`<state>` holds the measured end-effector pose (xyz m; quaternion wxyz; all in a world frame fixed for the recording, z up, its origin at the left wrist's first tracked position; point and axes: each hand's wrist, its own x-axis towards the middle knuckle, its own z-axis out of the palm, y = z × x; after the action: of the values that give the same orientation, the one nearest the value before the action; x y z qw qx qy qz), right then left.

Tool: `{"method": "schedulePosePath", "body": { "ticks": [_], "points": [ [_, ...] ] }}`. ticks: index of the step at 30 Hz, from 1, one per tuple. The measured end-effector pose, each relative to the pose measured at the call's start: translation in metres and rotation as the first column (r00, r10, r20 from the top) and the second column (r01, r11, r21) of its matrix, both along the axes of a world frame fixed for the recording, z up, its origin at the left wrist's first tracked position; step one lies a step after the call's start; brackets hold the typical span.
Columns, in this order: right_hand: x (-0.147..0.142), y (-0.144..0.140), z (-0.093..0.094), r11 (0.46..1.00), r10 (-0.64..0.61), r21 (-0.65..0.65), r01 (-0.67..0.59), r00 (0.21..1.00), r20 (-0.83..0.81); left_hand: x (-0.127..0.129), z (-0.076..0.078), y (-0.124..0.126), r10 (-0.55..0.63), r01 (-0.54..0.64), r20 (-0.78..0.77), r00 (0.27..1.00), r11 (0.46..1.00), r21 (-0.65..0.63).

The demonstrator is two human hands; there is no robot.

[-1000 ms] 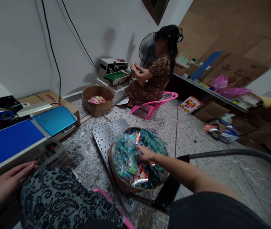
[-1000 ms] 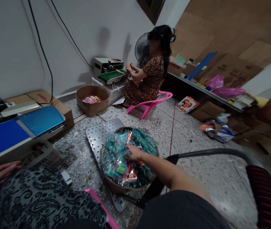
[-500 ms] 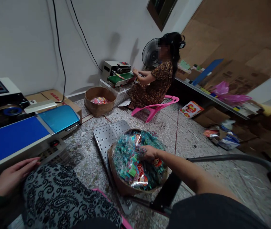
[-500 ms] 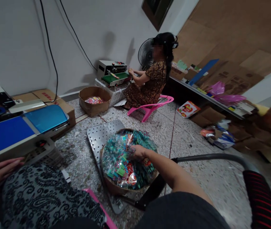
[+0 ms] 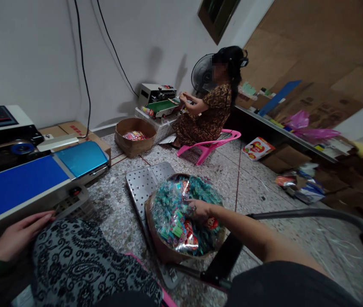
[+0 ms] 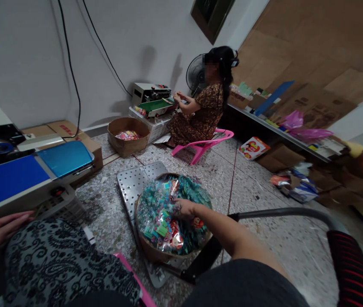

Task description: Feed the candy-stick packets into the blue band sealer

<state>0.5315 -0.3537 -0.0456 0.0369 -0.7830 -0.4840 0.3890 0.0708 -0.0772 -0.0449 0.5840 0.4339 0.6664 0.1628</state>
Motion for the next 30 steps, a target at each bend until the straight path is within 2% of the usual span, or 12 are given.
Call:
{"method": "schedulePosePath", "body": {
  "ticks": [4,7,10,15,18,23,27,30],
  "points": [
    [-0.011,-0.007,-0.010,0.990,-0.030,0.141,0.016,0.995,0.095,0.002,0.005,-0.003,0.032,-0.032,0.019,0.999,0.999,0.000],
    [-0.010,-0.012,-0.013,0.979,0.050,0.184,-0.092,0.974,0.221,0.001,0.003,-0.002,0.017,-0.017,0.002,1.000,1.000,0.005],
    [-0.007,-0.012,-0.015,0.989,0.075,0.114,-0.097,0.980,0.184,-0.003,-0.006,0.001,0.008,-0.007,-0.007,1.000,1.000,0.025],
    [0.001,-0.005,-0.013,0.998,-0.059,-0.001,0.059,0.997,0.045,-0.007,-0.016,0.004,-0.042,0.042,-0.005,0.999,0.998,0.051],
    [0.016,0.003,-0.006,0.991,-0.125,-0.044,0.125,0.992,0.004,-0.005,-0.012,0.003,-0.010,0.011,-0.011,1.000,1.000,0.023],
    [0.044,0.013,0.020,0.969,-0.226,-0.119,0.217,0.972,-0.065,0.001,-0.001,-0.001,-0.008,0.009,-0.028,1.000,1.000,0.022],
    [0.050,0.012,0.039,0.942,-0.322,-0.154,0.300,0.935,-0.151,0.004,0.004,-0.002,0.024,-0.024,-0.016,1.000,1.000,0.002],
    [0.049,0.010,0.046,0.921,-0.382,-0.171,0.349,0.896,-0.227,0.003,0.002,-0.002,0.022,-0.021,-0.030,0.999,1.000,0.015]
  ]
}}
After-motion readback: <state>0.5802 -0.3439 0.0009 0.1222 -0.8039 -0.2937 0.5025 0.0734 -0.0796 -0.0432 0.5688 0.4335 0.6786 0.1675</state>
